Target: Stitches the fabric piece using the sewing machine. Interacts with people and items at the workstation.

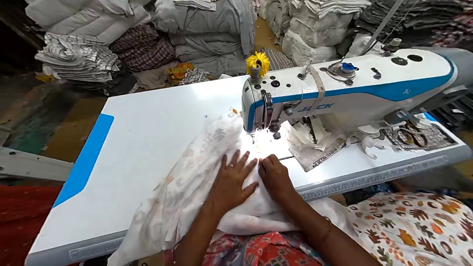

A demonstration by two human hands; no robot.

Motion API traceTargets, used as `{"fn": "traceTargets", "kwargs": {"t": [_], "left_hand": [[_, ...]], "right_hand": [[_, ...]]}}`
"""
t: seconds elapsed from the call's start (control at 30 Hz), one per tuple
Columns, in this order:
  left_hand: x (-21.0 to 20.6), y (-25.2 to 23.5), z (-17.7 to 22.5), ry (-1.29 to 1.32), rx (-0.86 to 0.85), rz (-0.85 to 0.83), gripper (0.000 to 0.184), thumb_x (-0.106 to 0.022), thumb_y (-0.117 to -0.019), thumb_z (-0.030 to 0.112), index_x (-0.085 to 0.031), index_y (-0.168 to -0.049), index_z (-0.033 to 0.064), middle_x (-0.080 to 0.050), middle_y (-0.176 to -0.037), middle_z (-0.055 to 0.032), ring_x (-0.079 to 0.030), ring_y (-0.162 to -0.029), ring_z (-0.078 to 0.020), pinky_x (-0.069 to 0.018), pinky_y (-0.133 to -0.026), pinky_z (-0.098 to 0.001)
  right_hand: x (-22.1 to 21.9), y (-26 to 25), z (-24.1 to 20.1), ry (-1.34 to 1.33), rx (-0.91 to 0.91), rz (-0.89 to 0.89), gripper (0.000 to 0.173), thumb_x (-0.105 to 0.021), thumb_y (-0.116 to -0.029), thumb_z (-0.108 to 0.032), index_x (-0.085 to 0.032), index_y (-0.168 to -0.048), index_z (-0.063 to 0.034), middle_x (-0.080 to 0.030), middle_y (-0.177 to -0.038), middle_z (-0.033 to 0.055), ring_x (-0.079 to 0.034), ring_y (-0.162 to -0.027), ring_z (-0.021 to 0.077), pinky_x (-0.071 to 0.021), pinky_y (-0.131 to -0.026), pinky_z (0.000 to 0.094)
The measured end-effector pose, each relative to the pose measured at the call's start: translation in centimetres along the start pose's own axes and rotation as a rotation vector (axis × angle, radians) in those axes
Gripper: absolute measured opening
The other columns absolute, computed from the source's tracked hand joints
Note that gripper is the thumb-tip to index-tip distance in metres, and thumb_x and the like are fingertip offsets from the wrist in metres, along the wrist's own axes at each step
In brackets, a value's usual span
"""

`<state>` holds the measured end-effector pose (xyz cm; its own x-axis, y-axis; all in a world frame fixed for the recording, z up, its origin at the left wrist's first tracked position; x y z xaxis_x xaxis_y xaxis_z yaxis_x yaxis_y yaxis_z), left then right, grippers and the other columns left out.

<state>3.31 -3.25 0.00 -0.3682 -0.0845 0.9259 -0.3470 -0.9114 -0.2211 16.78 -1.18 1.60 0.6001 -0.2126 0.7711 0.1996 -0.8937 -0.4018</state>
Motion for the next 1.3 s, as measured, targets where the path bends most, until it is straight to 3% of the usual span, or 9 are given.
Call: {"fn": "traceTargets", "kwargs": {"t": [0.1, 0.27, 0.6, 0.73, 0.9, 0.97, 1.07, 1.2, 1.3], "left_hand": [[0.0, 1.4, 3.3, -0.048, 0.145, -0.047, 0.068, -0.046, -0.0951, 0.053, -0.052, -0.151, 0.0145, -0.042, -0.159, -0.0188, -0.035, -0.145, -0.0529, -0.0231, -0.101, -0.086], [0.1, 0.5, 0.3, -0.038, 0.055, -0.014, 0.067, -0.041, -0.0945, 0.07, -0.056, -0.147, 0.032, -0.042, -0.16, -0.0159, -0.033, -0.148, -0.0482, -0.0192, -0.105, -0.0853], [1.3, 1.1, -1.4, -0.089, 0.116, -0.073, 0.059, -0.036, -0.0991, 0.066, -0.053, -0.149, 0.0391, -0.039, -0.162, -0.0148, -0.031, -0.148, -0.0507, -0.023, -0.103, -0.085], [3.3, 4.8, 1.6, -0.19, 0.473, -0.134, 0.063, -0.043, -0.0972, 0.065, -0.047, -0.154, 0.0365, -0.029, -0.155, -0.0418, -0.025, -0.139, -0.0696, -0.02, -0.097, -0.0895], [4.6, 4.8, -8.9, -0.127, 0.203, 0.026, 0.08, -0.035, -0.0921, 0.075, -0.05, -0.153, 0.0257, -0.041, -0.159, -0.019, -0.034, -0.148, -0.0478, -0.0182, -0.104, -0.0857], [6.6, 3.5, -10.9, -0.221, 0.236, 0.005, 0.082, -0.047, -0.0938, 0.07, -0.048, -0.154, 0.0146, -0.034, -0.162, -0.0252, -0.029, -0.148, -0.053, -0.0156, -0.107, -0.0853], [6.6, 0.9, -4.8, -0.103, 0.345, 0.153, 0.07, -0.059, -0.0987, 0.041, -0.043, -0.154, 0.0021, -0.025, -0.161, -0.034, -0.023, -0.149, -0.055, -0.0208, -0.109, -0.0812], [1.1, 0.7, 2.4, 0.147, 0.346, 0.044, 0.069, -0.033, -0.1032, 0.057, -0.043, -0.156, 0.0146, -0.026, -0.163, -0.028, -0.02, -0.151, -0.0517, -0.008, -0.107, -0.0856], [-0.3, 1.2, 2.5, -0.098, 0.134, 0.095, 0.063, -0.035, -0.0997, 0.059, -0.058, -0.146, 0.0241, -0.048, -0.154, -0.0195, -0.042, -0.141, -0.0521, -0.0227, -0.1, -0.0878]], "right_hand": [[0.1, 0.0, 0.0, -0.002, 0.021, -0.005, 0.01, -0.07, -0.0895, -0.004, -0.073, -0.089, 0.0054, -0.068, -0.087, 0.0187, -0.071, -0.07, 0.0276, -0.0612, -0.063, 0.0377], [0.2, 0.2, 0.1, -0.027, -0.005, -0.013, 0.009, -0.069, -0.0899, -0.002, -0.073, -0.09, 0.0063, -0.066, -0.087, 0.0186, -0.07, -0.07, 0.0276, -0.061, -0.063, 0.0375], [0.1, 0.3, 0.0, -0.005, 0.034, 0.021, 0.01, -0.069, -0.0888, -0.002, -0.072, -0.087, 0.0066, -0.066, -0.084, 0.0181, -0.07, -0.067, 0.0266, -0.0611, -0.062, 0.0362], [0.3, 0.1, -0.3, -0.003, 0.018, 0.006, 0.01, -0.069, -0.0889, -0.002, -0.073, -0.088, 0.0067, -0.067, -0.085, 0.0182, -0.07, -0.068, 0.0261, -0.0613, -0.063, 0.0354], [0.1, 0.1, -0.1, -0.014, 0.025, -0.017, 0.01, -0.069, -0.0897, -0.001, -0.073, -0.092, 0.0076, -0.066, -0.089, 0.0195, -0.07, -0.07, 0.028, -0.0612, -0.063, 0.0373], [0.1, -0.1, -0.2, -0.021, -0.006, -0.051, 0.01, -0.068, -0.0909, -0.001, -0.072, -0.094, 0.0083, -0.066, -0.092, 0.0207, -0.071, -0.072, 0.0293, -0.0616, -0.066, 0.038], [0.1, 0.0, -0.2, -0.016, -0.001, -0.023, 0.01, -0.068, -0.0895, -0.002, -0.073, -0.091, 0.0074, -0.067, -0.088, 0.0191, -0.07, -0.071, 0.0279, -0.0615, -0.065, 0.0368], [0.0, 0.2, -0.1, -0.015, 0.013, -0.015, 0.01, -0.068, -0.0897, -0.001, -0.073, -0.09, 0.0076, -0.067, -0.087, 0.0195, -0.071, -0.071, 0.0282, -0.0615, -0.065, 0.0372], [0.1, 0.4, -0.1, -0.002, 0.039, 0.004, 0.01, -0.068, -0.0889, -0.002, -0.073, -0.087, 0.006, -0.067, -0.085, 0.0183, -0.071, -0.07, 0.0272, -0.0614, -0.064, 0.0366]]}}
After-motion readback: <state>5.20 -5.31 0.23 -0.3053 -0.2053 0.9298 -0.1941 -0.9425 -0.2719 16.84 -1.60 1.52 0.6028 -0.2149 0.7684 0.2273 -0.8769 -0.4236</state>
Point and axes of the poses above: each hand's wrist, its own y-axis away from the middle knuckle, its own x-axis out of the back of the hand, z = x × y, the point moved 6 cm from there along -y, towards the middle knuckle
